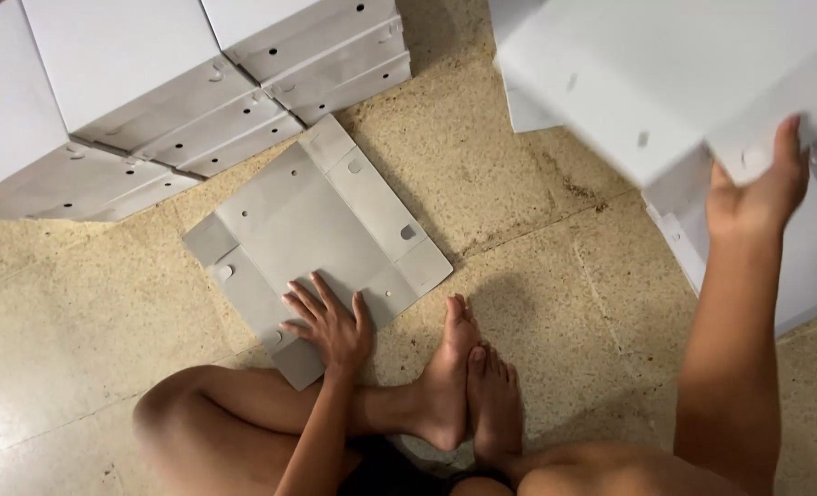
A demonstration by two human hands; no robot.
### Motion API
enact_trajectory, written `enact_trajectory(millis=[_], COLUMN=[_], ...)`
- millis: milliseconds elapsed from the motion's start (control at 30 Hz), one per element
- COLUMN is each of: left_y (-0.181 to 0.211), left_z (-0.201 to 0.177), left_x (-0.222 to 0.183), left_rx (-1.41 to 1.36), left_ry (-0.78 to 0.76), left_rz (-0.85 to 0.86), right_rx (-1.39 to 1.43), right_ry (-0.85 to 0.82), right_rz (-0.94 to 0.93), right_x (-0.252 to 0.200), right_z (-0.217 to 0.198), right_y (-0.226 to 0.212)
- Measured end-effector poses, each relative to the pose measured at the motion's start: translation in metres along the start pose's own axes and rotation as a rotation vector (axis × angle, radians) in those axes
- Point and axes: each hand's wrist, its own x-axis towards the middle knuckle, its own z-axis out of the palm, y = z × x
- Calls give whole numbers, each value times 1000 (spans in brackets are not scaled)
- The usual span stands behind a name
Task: Assembling cardboard boxes by folding flat sheets and tucking tabs.
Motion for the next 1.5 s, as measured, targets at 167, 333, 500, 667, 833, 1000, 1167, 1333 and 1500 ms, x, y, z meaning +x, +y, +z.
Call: enact_trajectory(millis=[167,333,500,667,833,1000,1167,1333,1500], left_y=[0,-4,-12,-25,-66,-111,-106,-83,-61], left_z=[2,7,10,-6,-32,-12,-5,-34,-27], left_x=[-1,1,3,17,19,11,28,13,2], left_rx=[20,100,73,-68,-230,26,90,147,145], left_ry=[34,-31,-72,-172,-238,-376,-358,-321,-235], left_rz=[-1,-127,-74,-5,47,35,58,156,399], right_rx=[-324,-677,-1010,-1277,-1871,-2395,-2336,-1897,-1600], right_ry=[117,-101,-43,-510,-1001,-1486,-1388,-1078,-1056], right_rz=[236,354,229,411,384,337,244,42,-196], right_x=[41,105,116,-97,-160,-172,-195,-238,-295], right_z=[49,-41,-62,55,91,103,95,55,52], right_y=[50,154,136,-5,-65,8,121,189,196])
